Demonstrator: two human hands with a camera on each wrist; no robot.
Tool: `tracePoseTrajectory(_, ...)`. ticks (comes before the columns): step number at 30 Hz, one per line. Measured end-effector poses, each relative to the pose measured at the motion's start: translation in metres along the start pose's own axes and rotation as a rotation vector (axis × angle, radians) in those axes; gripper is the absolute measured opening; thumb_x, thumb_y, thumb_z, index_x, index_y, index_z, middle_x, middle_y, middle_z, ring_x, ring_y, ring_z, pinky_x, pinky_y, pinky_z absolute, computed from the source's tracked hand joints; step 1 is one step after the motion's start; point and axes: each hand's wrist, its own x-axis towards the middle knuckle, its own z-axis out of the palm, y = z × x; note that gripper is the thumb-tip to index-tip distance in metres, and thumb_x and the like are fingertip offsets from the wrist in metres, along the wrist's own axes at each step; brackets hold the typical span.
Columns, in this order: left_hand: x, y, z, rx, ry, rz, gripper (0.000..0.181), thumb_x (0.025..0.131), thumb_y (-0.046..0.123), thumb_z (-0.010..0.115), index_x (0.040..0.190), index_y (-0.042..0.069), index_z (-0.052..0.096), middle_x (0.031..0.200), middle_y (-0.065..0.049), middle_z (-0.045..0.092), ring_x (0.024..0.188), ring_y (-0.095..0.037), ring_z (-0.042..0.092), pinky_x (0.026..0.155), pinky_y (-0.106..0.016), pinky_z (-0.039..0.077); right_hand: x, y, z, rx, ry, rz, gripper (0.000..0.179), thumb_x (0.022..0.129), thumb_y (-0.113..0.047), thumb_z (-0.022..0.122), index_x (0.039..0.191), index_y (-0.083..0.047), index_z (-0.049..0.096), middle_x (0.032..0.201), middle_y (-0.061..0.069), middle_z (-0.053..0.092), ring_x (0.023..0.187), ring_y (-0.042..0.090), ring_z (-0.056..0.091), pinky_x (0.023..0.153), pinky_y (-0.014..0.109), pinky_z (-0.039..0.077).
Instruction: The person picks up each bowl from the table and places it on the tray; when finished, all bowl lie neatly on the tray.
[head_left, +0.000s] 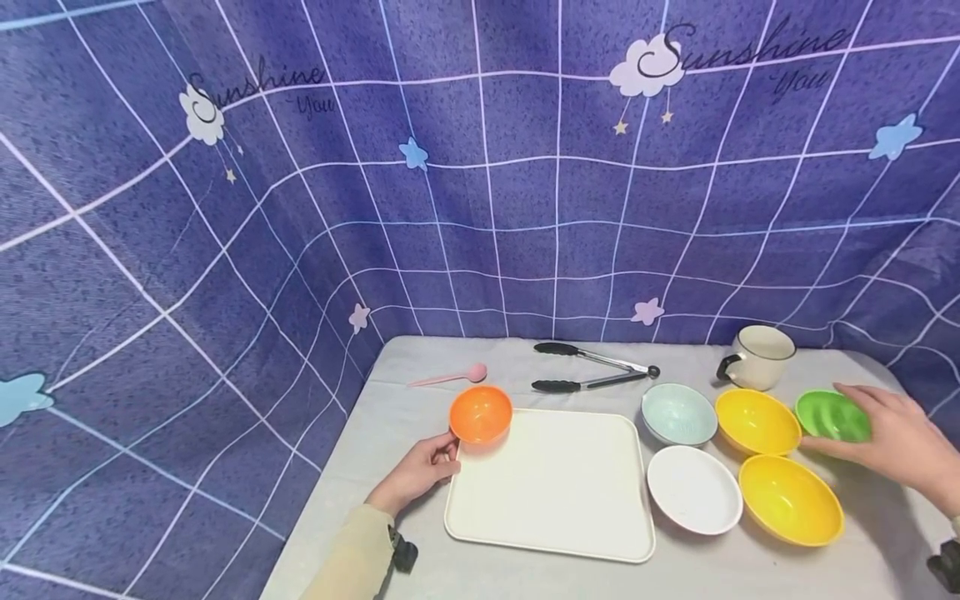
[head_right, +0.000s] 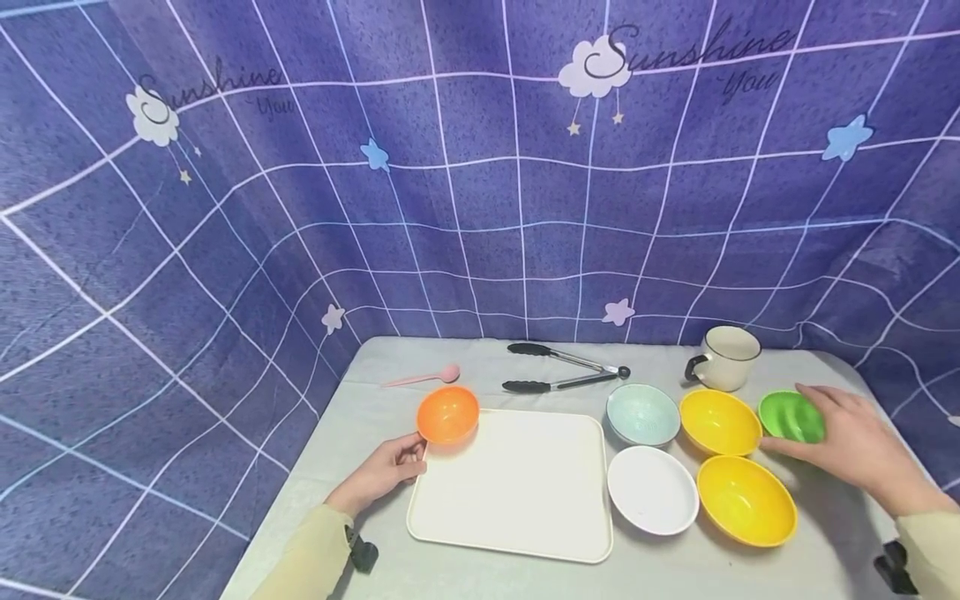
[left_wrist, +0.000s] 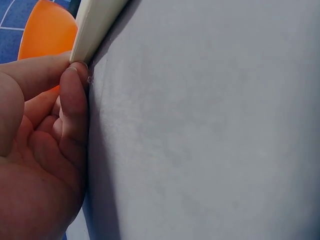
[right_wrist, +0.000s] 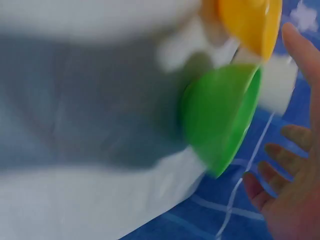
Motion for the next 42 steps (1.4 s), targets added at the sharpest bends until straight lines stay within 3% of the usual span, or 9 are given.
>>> tracePoseTrajectory(5,-0.001,-0.003,-0.002,-0.001,-0.007,0.006,0.049,0.093,0.001,0.071,0.141,0.005,0.062,0.096,-0.007,0.056,0.068,-0.009,0.050,0.060,-0.020,0.045,0.002,0.020,0.002,0.007,-0.051,0.041,0.109,0.069,-0.049,0.092,0.140,0.018,0.044,0.132,0.051,0.040,0.114,0.070,0.037,0.093,0.080,0.029)
tracePoseTrajectory(13,0.000,-0.002,-0.002,-0.018,-0.017,0.020,0.045,0.094,0.002,0.071,0.138,0.005,0.062,0.095,-0.005,0.056,0.068,-0.009,0.049,0.060,-0.020,0.045,0.004,0.024,0.005,0.047,-0.114,0.046,0.109,0.067,-0.040,0.095,0.133,0.028,0.042,0.125,0.056,0.038,0.108,0.070,0.043,0.089,0.080,0.036)
tracePoseTrajectory(20,-0.001,0.000,-0.002,-0.028,-0.024,0.031,0.045,0.094,0.001,0.070,0.138,0.003,0.061,0.095,-0.005,0.055,0.069,-0.009,0.049,0.061,-0.020,0.045,0.004,0.034,0.011,0.079,-0.143,0.050,0.113,0.070,-0.040,0.094,0.137,0.030,0.036,0.123,0.060,0.033,0.108,0.072,0.040,0.088,0.082,0.034)
tracePoseTrajectory(27,-0.003,0.001,-0.003,-0.031,-0.021,0.028,0.042,0.094,0.002,0.071,0.135,0.003,0.062,0.096,-0.008,0.056,0.069,-0.011,0.049,0.061,-0.020,0.044,0.001,0.041,0.022,0.153,-0.093,0.029,0.114,0.068,-0.033,0.096,0.137,0.033,0.033,0.121,0.062,0.035,0.106,0.072,0.041,0.087,0.081,0.033)
tracePoseTrajectory(33,-0.004,0.000,-0.003,-0.028,-0.017,0.031,0.045,0.093,0.001,0.071,0.137,0.002,0.061,0.096,-0.010,0.057,0.067,-0.011,0.049,0.059,-0.020,0.043,0.000,0.044,0.025,0.143,-0.072,0.052,0.114,0.068,-0.034,0.096,0.134,0.034,0.034,0.121,0.060,0.038,0.105,0.070,0.044,0.086,0.079,0.036)
tracePoseTrajectory(35,-0.004,0.000,-0.003,-0.021,-0.012,0.024,0.047,0.093,0.001,0.072,0.139,0.002,0.061,0.096,-0.009,0.057,0.066,-0.011,0.049,0.058,-0.020,0.043,0.000,0.045,0.026,0.135,-0.060,0.056,0.112,0.066,-0.035,0.097,0.131,0.034,0.038,0.120,0.059,0.041,0.103,0.068,0.048,0.082,0.074,0.042)
tracePoseTrajectory(37,-0.004,0.000,-0.003,-0.013,-0.005,0.015,0.049,0.093,0.002,0.072,0.140,0.003,0.061,0.096,-0.007,0.057,0.066,-0.010,0.049,0.057,-0.020,0.043,0.001,0.046,0.027,0.131,-0.048,0.062,0.110,0.064,-0.036,0.098,0.129,0.033,0.041,0.117,0.057,0.045,0.098,0.065,0.052,0.076,0.062,0.048)
tracePoseTrajectory(40,-0.003,0.000,-0.003,-0.002,0.000,0.013,0.048,0.093,0.002,0.072,0.139,0.004,0.062,0.096,-0.007,0.057,0.067,-0.010,0.049,0.058,-0.020,0.043,0.001,0.046,0.026,0.127,-0.039,0.070,0.104,0.064,-0.038,0.098,0.124,0.030,0.047,0.112,0.054,0.051,0.091,0.059,0.057,0.066,0.048,0.047)
tracePoseTrajectory(42,-0.002,0.000,-0.003,-0.004,-0.004,0.017,0.046,0.093,0.002,0.072,0.138,0.005,0.062,0.096,-0.007,0.057,0.067,-0.010,0.049,0.058,-0.019,0.043,0.001,0.044,0.024,0.119,-0.045,0.092,0.103,0.066,-0.040,0.097,0.123,0.030,0.047,0.113,0.055,0.050,0.091,0.060,0.058,0.067,0.051,0.048)
